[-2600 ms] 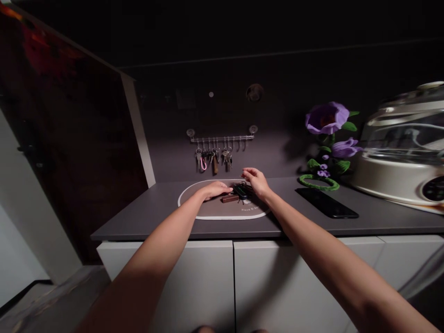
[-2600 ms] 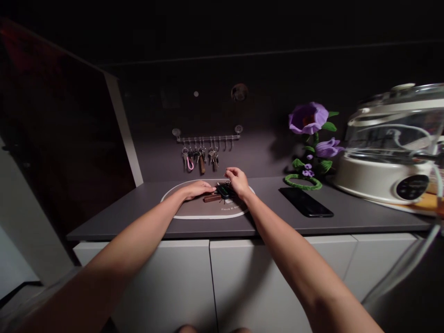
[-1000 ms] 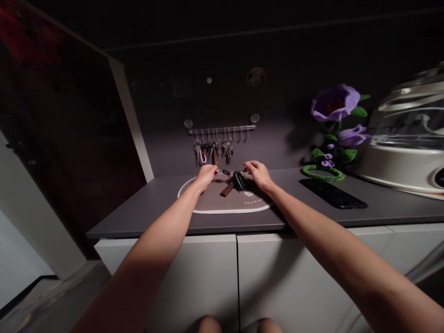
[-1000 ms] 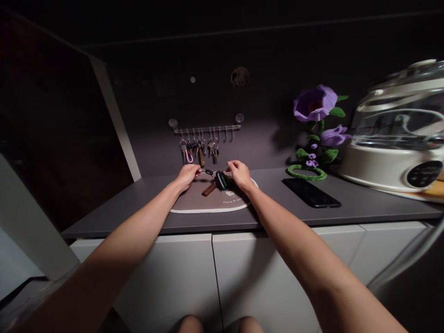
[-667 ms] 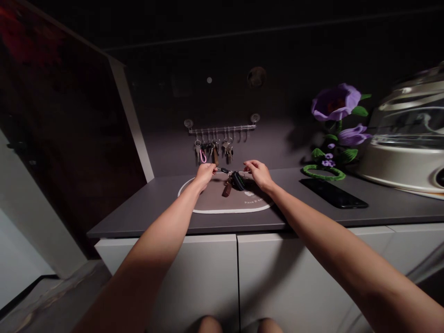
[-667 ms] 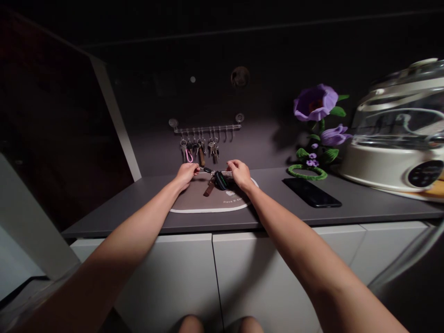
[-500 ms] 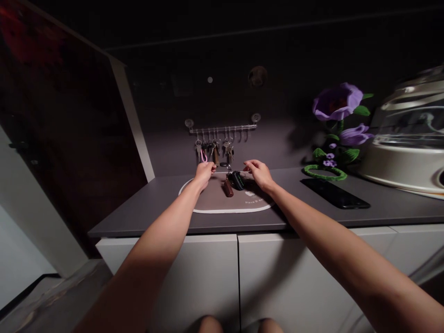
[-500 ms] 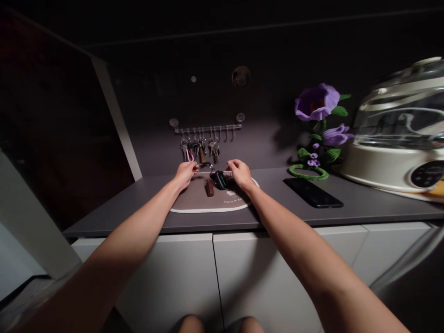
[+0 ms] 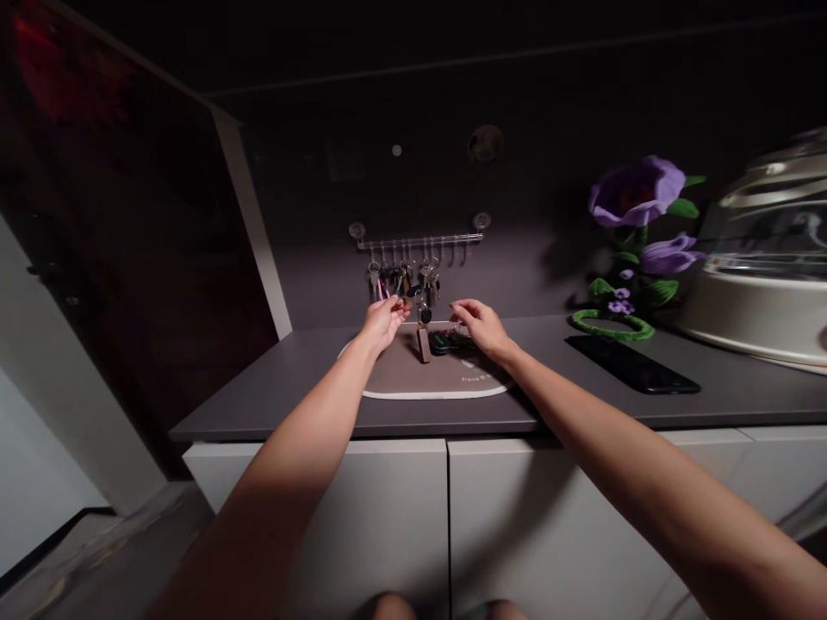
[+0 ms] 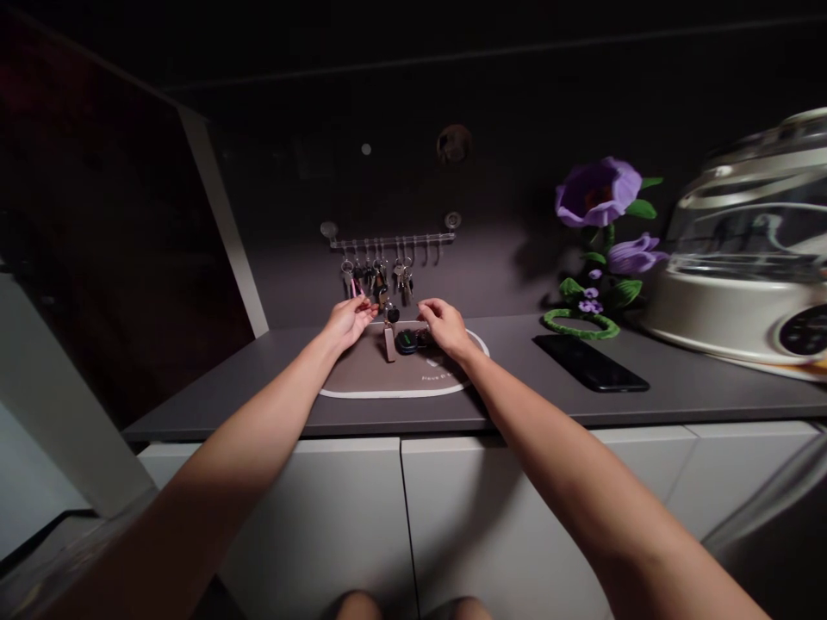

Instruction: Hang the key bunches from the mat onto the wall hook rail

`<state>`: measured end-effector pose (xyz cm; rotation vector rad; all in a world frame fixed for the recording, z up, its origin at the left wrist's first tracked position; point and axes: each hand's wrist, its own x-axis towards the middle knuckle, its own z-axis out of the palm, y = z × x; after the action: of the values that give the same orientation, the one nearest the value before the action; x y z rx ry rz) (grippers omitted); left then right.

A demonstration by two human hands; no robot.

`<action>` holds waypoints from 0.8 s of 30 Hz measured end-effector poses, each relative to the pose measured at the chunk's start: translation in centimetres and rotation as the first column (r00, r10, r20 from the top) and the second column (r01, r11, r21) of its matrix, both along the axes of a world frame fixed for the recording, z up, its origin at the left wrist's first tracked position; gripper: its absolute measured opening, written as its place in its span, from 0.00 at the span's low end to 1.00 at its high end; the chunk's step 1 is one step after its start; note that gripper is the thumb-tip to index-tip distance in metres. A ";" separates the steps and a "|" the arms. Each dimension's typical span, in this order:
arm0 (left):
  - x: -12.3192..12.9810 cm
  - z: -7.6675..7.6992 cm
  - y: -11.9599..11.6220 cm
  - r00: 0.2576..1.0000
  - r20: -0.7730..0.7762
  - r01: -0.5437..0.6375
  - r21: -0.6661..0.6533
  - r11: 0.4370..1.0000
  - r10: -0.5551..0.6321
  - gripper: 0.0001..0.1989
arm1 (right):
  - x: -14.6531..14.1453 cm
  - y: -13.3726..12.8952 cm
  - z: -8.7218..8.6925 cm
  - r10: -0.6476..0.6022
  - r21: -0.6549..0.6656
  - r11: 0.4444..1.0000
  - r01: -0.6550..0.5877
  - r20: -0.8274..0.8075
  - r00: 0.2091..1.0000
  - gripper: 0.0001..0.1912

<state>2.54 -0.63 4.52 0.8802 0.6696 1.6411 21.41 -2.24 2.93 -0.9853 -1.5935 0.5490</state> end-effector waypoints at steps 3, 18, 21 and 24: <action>0.2 0.1 -0.3 0.996 0.061 0.068 0.027 0.997 -0.069 0.08 | -0.4 -0.5 0.1 0.040 0.045 0.998 -0.039 -0.020 0.999 0.13; 2.1 0.0 -1.7 0.976 -0.003 0.217 0.061 0.974 -0.217 0.05 | -1.5 -2.0 0.2 -0.177 0.490 0.870 0.050 0.216 0.960 0.12; 2.5 0.0 -2.1 0.973 -0.002 0.231 0.062 0.971 -0.231 0.06 | -1.7 -1.9 0.1 -0.225 0.526 0.848 0.067 0.243 0.944 0.11; 2.7 -0.1 -2.2 0.969 -0.007 0.246 0.064 0.967 -0.246 0.05 | -1.8 -1.6 -0.1 -0.270 0.566 0.819 0.094 0.235 0.934 0.10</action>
<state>5.25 -2.83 4.43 0.9685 0.4872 1.4455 19.63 -3.83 2.80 -0.7884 -1.7610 -0.2172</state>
